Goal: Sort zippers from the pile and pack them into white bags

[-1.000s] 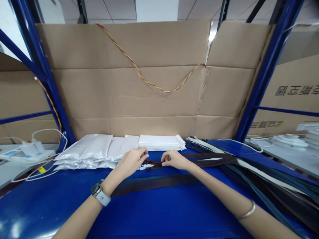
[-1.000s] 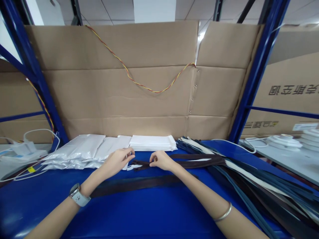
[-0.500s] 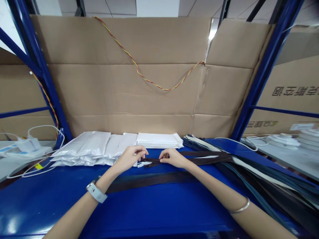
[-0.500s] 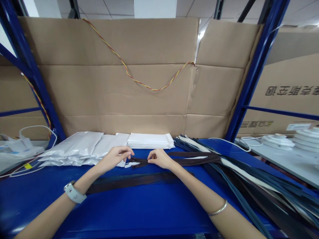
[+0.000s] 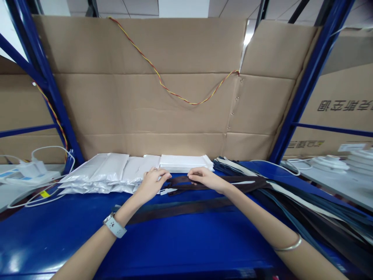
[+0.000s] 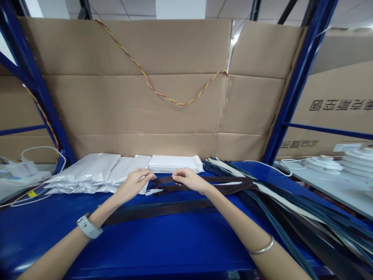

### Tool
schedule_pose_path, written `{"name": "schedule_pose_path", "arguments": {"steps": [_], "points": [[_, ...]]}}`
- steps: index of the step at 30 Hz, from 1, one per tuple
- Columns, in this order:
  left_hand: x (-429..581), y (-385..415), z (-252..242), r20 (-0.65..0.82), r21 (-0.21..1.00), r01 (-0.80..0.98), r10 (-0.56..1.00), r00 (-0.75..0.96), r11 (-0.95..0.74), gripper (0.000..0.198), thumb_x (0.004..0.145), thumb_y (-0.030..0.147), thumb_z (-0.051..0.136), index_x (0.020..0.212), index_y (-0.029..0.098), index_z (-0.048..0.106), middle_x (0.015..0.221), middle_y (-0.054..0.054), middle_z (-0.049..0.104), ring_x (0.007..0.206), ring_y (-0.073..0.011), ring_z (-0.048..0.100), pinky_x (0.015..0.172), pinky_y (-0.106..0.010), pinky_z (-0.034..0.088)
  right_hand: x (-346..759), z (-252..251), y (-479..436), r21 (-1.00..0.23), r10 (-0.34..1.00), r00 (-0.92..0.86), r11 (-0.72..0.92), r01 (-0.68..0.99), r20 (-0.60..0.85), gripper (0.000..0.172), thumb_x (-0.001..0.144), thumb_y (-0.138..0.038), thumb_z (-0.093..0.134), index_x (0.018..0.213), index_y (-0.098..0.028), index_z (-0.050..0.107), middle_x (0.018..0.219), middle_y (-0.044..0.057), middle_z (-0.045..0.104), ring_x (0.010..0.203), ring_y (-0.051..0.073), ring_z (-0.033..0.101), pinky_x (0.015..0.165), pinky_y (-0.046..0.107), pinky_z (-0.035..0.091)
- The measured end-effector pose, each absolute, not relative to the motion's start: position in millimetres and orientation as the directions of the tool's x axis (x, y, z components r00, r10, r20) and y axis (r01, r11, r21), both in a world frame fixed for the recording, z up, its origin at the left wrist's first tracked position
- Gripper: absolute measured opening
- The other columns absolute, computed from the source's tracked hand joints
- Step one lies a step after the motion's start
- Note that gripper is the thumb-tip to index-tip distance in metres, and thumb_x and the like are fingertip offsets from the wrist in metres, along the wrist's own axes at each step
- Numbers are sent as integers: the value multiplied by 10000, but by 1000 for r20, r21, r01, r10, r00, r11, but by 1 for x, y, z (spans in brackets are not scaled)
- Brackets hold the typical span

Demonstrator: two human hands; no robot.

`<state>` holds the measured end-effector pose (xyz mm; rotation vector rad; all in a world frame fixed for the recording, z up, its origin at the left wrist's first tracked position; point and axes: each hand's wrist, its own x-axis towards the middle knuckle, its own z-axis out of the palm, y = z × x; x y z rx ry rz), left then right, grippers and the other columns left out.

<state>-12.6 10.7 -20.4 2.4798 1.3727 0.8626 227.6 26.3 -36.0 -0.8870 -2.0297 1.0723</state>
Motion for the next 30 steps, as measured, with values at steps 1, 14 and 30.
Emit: {"name": "schedule_pose_path", "arguments": {"steps": [1, 14, 30], "points": [[-12, 11, -20, 398, 419, 724, 827, 397, -548, 331, 916, 365, 359, 882, 222, 656, 952, -38, 668, 932, -224, 501, 862, -415, 359, 228, -32, 24, -864, 797, -549, 441, 242, 253, 246, 831, -391, 519, 757, -158, 541, 693, -1, 502, 654, 120, 478, 660, 244, 390], [-11, 12, -24, 485, 545, 631, 822, 300, -552, 284, 916, 313, 333, 721, 184, 495, 705, -11, 605, 737, -167, 566, 718, -297, 397, 216, -39, 20, -706, 823, -386, 560, 433, 416, 161, 833, -323, 525, 877, -168, 525, 842, 35, 557, 783, 152, 508, 746, 288, 399], [5, -5, -27, 479, 317, 662, 717, 507, -679, 286, 926, 289, 354, 718, 185, 520, 724, -14, 575, 800, -181, 504, 747, -317, 338, 182, -52, 0, -797, 861, -356, 484, 360, 363, 112, 767, -229, 537, 744, -156, 620, 710, 22, 636, 638, 127, 533, 603, 239, 396]]}}
